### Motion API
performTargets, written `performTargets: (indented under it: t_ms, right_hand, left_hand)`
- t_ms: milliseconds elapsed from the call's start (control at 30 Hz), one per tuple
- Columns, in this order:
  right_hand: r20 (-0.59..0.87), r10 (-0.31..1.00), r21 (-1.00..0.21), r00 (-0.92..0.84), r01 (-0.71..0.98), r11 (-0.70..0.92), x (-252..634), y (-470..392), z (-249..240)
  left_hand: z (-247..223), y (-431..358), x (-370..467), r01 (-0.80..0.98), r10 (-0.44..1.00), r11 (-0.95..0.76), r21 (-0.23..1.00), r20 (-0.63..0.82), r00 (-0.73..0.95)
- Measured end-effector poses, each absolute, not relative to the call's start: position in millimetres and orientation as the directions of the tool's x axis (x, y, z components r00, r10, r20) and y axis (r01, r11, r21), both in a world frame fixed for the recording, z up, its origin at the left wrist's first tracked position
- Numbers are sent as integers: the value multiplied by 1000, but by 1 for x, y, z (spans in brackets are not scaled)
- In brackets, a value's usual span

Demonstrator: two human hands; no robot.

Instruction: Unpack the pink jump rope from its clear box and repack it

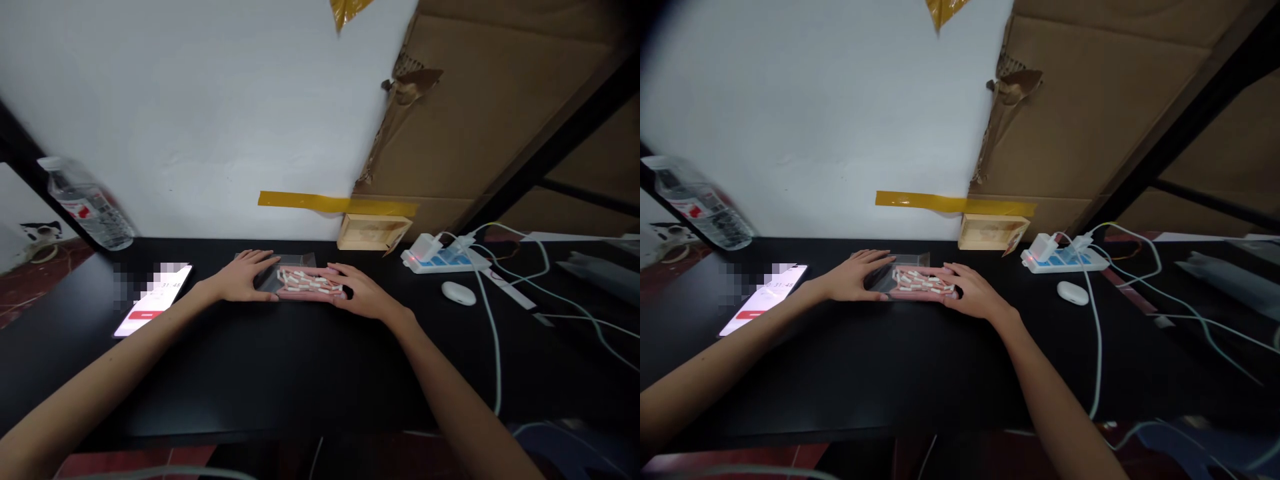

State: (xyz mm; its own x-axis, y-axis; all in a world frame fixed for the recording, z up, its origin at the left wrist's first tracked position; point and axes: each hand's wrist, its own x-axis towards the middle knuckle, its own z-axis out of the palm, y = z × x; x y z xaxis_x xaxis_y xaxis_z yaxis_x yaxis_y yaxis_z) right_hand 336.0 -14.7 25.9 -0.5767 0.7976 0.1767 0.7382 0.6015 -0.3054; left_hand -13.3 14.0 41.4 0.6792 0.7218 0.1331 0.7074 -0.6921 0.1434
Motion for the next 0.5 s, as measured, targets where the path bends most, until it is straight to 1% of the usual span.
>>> performTargets:
  t_ms: [100,200,333,500]
  right_hand:
    - [162,810,-294,-563,756,584,337,-15,28]
    - [207,794,-275,-571,745,608,337,-15,27]
    - [269,746,-244,-610,706,665,333,-18,29]
    - [269,706,-211,-655,675,707,321,-24,34]
  left_hand:
    - [42,15,-16,716,725,-689,113,134,676]
    - [43,14,-16,712,718,-695,95,135,683]
    - [44,11,-13,699,707,-707,110,135,694]
    - [45,11,-11,665,676,-736,124,115,727]
